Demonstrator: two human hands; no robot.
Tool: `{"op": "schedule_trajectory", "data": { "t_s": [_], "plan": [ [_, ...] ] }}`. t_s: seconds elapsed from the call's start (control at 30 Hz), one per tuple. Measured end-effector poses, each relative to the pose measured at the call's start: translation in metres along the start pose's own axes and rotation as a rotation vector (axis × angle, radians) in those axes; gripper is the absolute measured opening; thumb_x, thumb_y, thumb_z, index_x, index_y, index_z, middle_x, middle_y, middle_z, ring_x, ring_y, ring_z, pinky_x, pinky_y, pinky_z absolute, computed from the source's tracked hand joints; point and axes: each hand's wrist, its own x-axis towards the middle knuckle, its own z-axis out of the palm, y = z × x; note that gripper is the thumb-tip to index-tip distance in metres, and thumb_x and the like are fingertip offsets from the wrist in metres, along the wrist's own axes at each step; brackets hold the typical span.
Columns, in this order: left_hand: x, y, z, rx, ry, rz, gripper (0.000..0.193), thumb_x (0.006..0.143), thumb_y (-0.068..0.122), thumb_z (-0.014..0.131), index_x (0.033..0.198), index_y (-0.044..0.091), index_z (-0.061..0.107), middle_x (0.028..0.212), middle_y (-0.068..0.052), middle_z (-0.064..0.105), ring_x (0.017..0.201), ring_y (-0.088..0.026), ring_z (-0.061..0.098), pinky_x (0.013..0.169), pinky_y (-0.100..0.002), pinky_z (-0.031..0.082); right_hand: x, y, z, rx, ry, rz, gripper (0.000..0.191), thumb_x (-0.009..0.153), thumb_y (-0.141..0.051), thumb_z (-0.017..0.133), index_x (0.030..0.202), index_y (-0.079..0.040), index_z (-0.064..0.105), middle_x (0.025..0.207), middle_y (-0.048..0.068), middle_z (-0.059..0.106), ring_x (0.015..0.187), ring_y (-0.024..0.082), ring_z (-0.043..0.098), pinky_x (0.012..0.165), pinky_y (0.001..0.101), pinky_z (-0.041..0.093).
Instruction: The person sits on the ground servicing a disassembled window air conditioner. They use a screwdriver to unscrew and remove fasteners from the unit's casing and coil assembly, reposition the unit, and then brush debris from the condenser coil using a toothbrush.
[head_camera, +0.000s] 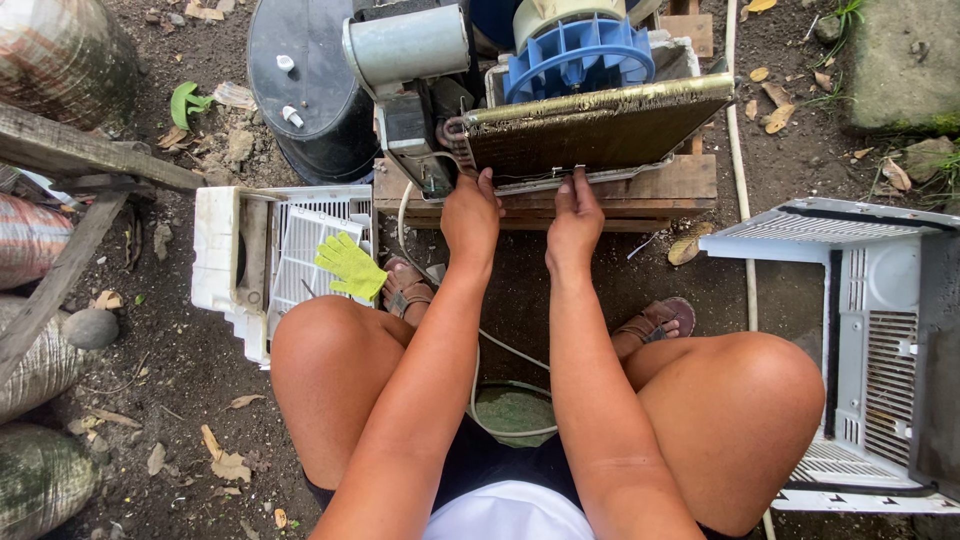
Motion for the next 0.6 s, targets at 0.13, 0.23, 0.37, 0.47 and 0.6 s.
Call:
{"op": "schedule_trajectory", "data": {
  "t_s": [0.13, 0.23, 0.37, 0.47, 0.6],
  "plan": [
    [0.007, -0.016, 0.008, 0.134, 0.045, 0.112, 0.042, 0.106, 0.035, 0.052, 0.082, 0.003, 0.065, 0.062, -0.015, 0.072, 0.068, -0.04, 0.071, 0.067, -0.051, 0.053, 0.005, 0.007, -0.002, 0.096, -0.006, 0.026, 0.049, 0.104, -0.007, 0.057, 0.15, 0.006, 0.045, 0.154, 0.021, 0.051, 0.139, 0.023, 0.052, 0.115, 0.031, 0.042],
    [0.014, -0.028, 0.015, 0.313, 0.123, 0.196, 0.041, 0.104, 0.035, 0.055, 0.082, 0.003, 0.065, 0.072, -0.023, 0.07, 0.071, -0.047, 0.068, 0.064, -0.055, 0.052, 0.007, 0.012, -0.003, 0.096, -0.01, 0.005, 0.05, 0.104, -0.007, 0.058, 0.15, 0.008, 0.044, 0.153, 0.022, 0.052, 0.139, 0.023, 0.052, 0.116, 0.0303, 0.041],
    [0.018, -0.037, 0.016, 0.343, 0.112, 0.235, 0.041, 0.104, 0.036, 0.056, 0.084, 0.002, 0.066, 0.074, -0.025, 0.07, 0.071, -0.048, 0.068, 0.065, -0.057, 0.052, 0.006, 0.012, -0.002, 0.159, -0.016, 0.029, 0.051, 0.104, -0.007, 0.059, 0.15, 0.009, 0.043, 0.152, 0.022, 0.054, 0.137, 0.023, 0.054, 0.115, 0.0308, 0.041],
    [0.016, -0.03, 0.012, 0.29, 0.095, 0.201, 0.041, 0.104, 0.038, 0.058, 0.084, 0.003, 0.067, 0.073, -0.023, 0.07, 0.071, -0.046, 0.069, 0.065, -0.054, 0.053, 0.005, 0.009, -0.003, 0.158, -0.036, 0.024, 0.053, 0.103, -0.007, 0.06, 0.15, 0.009, 0.043, 0.153, 0.022, 0.052, 0.139, 0.023, 0.052, 0.116, 0.0314, 0.039],
    [0.005, -0.018, -0.002, -0.024, -0.022, 0.068, 0.039, 0.1, 0.041, 0.06, 0.089, 0.004, 0.067, 0.069, -0.013, 0.073, 0.064, -0.03, 0.075, 0.061, -0.043, 0.056, 0.003, 0.005, -0.009, 0.087, -0.072, 0.011, 0.053, 0.103, -0.008, 0.06, 0.151, 0.008, 0.043, 0.155, 0.021, 0.05, 0.141, 0.023, 0.049, 0.118, 0.0316, 0.037]
  ]
}}
